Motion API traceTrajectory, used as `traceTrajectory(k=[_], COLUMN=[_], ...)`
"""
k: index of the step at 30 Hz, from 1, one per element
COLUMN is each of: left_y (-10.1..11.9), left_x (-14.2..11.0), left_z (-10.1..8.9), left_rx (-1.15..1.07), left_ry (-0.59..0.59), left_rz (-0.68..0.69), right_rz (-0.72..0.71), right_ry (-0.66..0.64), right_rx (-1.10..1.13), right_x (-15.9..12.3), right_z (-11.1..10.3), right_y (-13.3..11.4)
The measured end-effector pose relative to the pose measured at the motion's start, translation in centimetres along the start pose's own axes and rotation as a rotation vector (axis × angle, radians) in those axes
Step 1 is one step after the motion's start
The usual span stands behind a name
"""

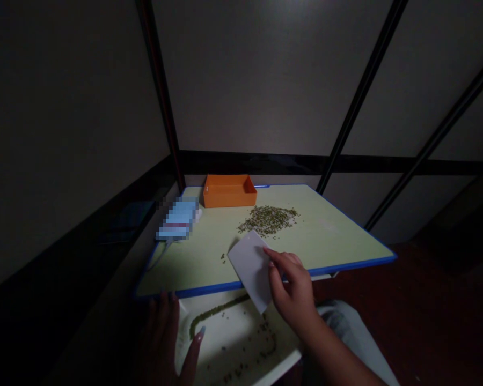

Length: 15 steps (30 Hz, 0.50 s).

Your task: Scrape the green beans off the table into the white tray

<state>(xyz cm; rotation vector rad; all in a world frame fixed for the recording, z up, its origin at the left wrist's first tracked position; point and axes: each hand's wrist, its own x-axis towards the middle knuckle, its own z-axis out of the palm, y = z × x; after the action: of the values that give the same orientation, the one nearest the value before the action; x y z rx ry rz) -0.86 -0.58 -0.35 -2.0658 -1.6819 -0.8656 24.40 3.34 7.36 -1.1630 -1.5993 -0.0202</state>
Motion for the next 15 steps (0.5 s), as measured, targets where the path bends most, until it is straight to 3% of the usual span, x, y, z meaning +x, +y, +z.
traceTrajectory(k=[15], left_y=[0.9], left_x=[0.2], left_z=[-0.5], left_rx=[-0.053], left_ry=[-0.045], left_rz=[-0.076], right_rz=[0.068], right_ry=[-0.028], right_rx=[-0.075], right_x=[1.0], right_z=[-0.3], right_y=[1.1])
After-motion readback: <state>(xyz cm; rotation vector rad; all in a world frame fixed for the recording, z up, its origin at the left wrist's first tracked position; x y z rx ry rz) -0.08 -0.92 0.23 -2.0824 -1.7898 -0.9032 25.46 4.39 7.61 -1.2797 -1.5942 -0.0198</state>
